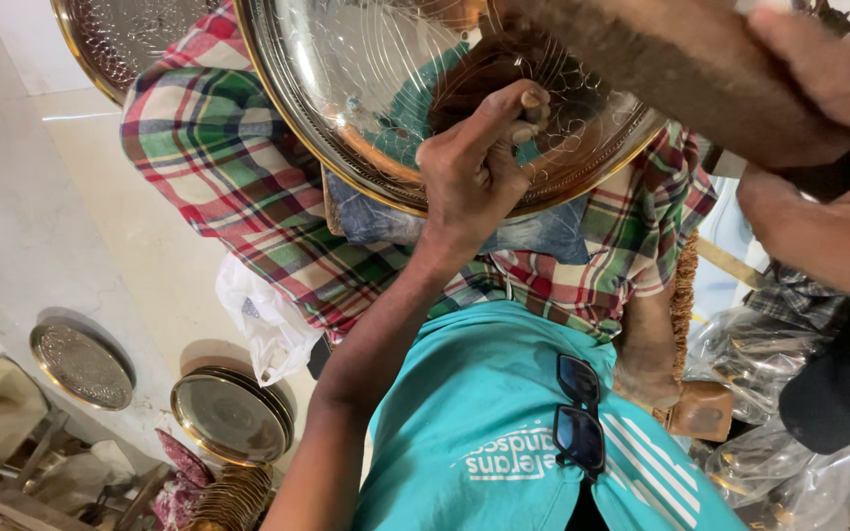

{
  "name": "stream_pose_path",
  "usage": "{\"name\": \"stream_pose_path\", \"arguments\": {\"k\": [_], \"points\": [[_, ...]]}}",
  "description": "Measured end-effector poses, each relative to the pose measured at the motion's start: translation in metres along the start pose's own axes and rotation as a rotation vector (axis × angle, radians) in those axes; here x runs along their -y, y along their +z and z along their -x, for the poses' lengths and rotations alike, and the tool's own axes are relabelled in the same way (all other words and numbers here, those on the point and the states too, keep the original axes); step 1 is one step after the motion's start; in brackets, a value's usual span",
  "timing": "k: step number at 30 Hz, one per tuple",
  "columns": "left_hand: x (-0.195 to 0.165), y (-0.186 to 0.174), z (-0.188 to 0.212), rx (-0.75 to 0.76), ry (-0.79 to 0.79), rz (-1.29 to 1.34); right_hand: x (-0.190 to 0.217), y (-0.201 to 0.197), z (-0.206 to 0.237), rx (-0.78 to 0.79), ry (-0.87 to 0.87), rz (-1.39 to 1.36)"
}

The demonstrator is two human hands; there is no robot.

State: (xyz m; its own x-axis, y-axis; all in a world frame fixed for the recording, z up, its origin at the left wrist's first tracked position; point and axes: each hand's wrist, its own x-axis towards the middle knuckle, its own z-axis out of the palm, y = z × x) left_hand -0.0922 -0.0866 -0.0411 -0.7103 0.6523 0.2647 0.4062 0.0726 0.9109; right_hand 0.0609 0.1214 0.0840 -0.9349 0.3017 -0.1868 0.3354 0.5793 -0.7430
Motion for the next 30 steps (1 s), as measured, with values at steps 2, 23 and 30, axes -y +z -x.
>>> {"name": "stream_pose_path", "arguments": {"k": [2,23,30], "points": [[0.002,-0.001,0.0,0.022,-0.027,-0.061,0.006,0.002,-0.012,0.095,0.173,0.093],[0.002,-0.025,-0.049,0.441,0.258,-0.136,0.014,0.03,0.042,-0.242,0.043,-0.132],[0.004,-0.021,-0.071,0.678,0.424,-0.171,-0.025,0.084,0.095,-0.468,0.05,-0.09]]}}
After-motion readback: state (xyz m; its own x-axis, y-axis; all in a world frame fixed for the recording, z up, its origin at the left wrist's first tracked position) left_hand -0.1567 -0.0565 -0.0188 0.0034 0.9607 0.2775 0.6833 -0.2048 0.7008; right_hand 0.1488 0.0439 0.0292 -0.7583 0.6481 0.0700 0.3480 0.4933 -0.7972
